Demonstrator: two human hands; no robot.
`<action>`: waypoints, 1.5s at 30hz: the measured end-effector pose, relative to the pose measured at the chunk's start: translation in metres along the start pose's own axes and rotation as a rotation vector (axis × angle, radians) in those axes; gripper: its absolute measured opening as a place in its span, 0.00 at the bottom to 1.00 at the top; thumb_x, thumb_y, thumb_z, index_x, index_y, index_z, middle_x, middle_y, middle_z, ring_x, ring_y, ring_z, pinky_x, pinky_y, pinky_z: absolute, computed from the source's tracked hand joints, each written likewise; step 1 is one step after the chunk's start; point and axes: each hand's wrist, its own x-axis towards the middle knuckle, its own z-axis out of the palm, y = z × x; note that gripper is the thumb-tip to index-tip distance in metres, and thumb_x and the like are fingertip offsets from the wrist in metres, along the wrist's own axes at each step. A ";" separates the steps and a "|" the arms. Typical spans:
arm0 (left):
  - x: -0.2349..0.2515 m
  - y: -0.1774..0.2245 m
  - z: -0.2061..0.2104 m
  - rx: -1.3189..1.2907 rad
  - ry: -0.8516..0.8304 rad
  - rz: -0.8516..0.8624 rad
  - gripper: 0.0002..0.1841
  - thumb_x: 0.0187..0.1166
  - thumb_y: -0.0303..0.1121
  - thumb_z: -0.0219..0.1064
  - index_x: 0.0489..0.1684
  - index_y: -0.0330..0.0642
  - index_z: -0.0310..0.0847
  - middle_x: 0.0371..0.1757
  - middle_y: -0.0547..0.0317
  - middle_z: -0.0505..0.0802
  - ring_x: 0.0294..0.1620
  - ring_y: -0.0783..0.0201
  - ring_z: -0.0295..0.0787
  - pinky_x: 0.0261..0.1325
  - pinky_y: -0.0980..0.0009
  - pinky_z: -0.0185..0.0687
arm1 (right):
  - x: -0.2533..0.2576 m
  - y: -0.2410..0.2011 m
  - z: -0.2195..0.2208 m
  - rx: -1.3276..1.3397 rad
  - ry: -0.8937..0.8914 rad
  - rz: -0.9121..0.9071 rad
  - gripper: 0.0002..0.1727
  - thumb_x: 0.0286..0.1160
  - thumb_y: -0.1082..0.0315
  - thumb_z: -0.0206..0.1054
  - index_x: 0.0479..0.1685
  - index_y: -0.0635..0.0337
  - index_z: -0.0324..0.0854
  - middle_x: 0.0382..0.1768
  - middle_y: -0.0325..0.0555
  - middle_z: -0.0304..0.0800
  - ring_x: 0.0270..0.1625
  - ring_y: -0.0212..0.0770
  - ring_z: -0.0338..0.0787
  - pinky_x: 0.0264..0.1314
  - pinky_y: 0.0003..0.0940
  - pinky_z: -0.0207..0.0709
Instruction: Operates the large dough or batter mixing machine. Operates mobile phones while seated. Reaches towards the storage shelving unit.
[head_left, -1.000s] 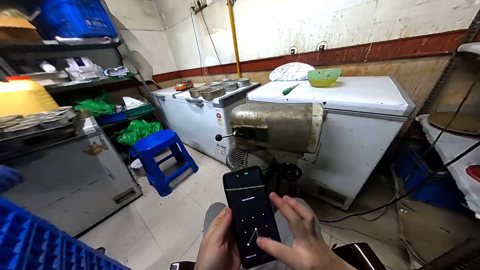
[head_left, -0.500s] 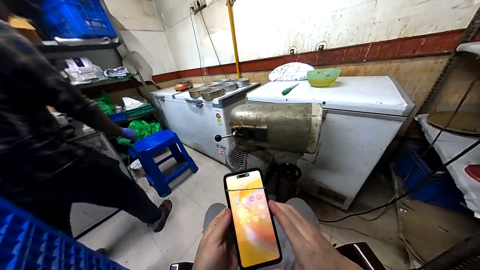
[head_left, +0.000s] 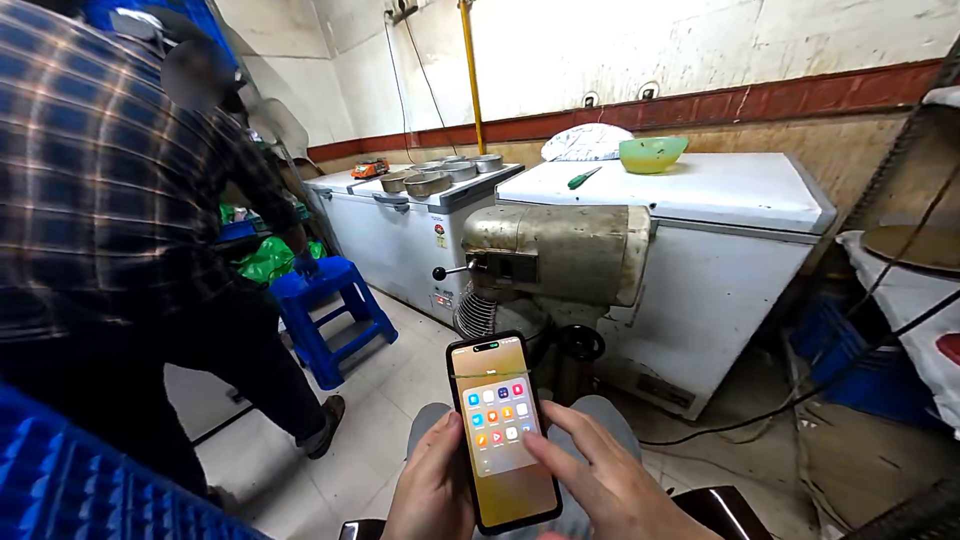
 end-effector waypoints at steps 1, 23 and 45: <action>0.001 0.000 -0.001 -0.006 0.002 0.002 0.23 0.96 0.38 0.38 0.61 0.32 0.78 0.55 0.40 0.94 0.58 0.51 0.95 0.66 0.51 0.89 | -0.001 -0.001 0.000 0.028 -0.006 -0.014 0.39 0.71 0.35 0.70 0.84 0.31 0.67 0.82 0.62 0.70 0.80 0.53 0.77 0.76 0.48 0.79; 0.001 -0.004 -0.005 -0.022 -0.071 -0.045 0.23 0.96 0.39 0.41 0.59 0.34 0.81 0.54 0.41 0.95 0.57 0.52 0.95 0.66 0.52 0.89 | 0.000 0.003 -0.003 0.084 0.053 0.023 0.31 0.70 0.40 0.73 0.73 0.37 0.76 0.85 0.66 0.63 0.82 0.54 0.75 0.73 0.46 0.80; 0.000 -0.007 -0.003 0.008 -0.078 -0.069 0.24 0.96 0.38 0.38 0.58 0.35 0.81 0.52 0.44 0.95 0.55 0.55 0.95 0.64 0.54 0.89 | 0.002 -0.002 -0.009 0.116 0.012 0.053 0.32 0.69 0.44 0.76 0.72 0.43 0.76 0.86 0.70 0.61 0.84 0.56 0.73 0.76 0.49 0.78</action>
